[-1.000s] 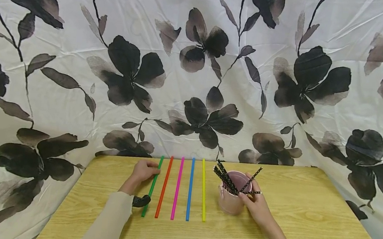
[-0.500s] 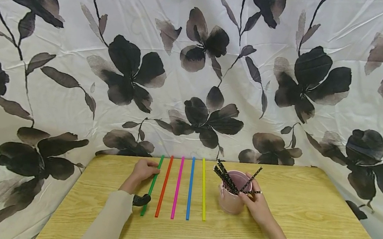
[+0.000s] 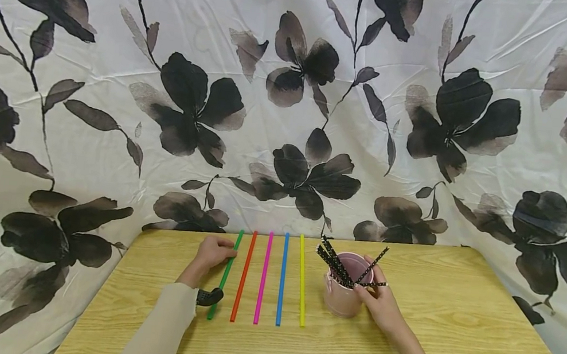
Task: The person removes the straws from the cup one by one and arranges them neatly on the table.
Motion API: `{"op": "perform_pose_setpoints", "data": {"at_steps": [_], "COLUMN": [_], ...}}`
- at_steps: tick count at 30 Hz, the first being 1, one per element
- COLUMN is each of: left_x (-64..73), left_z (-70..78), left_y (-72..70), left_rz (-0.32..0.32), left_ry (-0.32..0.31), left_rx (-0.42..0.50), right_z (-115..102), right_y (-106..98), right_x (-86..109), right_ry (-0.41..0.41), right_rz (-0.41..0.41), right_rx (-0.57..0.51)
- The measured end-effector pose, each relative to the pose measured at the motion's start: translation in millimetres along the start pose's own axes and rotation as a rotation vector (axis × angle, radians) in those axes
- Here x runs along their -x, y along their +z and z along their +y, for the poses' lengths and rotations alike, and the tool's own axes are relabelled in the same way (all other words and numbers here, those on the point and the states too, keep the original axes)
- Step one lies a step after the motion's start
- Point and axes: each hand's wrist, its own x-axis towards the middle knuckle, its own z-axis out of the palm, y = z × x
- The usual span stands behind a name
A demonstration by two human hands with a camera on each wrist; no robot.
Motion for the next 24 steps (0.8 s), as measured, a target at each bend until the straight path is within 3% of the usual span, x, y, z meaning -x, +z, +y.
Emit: {"op": "perform_pose_setpoints", "data": {"at_steps": [8, 16, 24], "left_x": [-4.3, 1.6, -3.6], "left_z": [-3.0, 0.4, -6.1], "left_y": [0.5, -0.6, -0.5], "left_rz": [0.019, 0.03, 0.021], "left_ry": [0.018, 0.056, 0.035], "left_rx": [-0.015, -0.017, 0.066], "right_z": [2.1, 0.4, 1.0], "right_y": [-0.2, 0.8, 0.2], "right_x": [-1.7, -0.6, -1.4], "right_ry": [0.001, 0.017, 0.006], "right_rz": [0.007, 0.003, 0.008], "right_rx": [0.021, 0.027, 0.031]}}
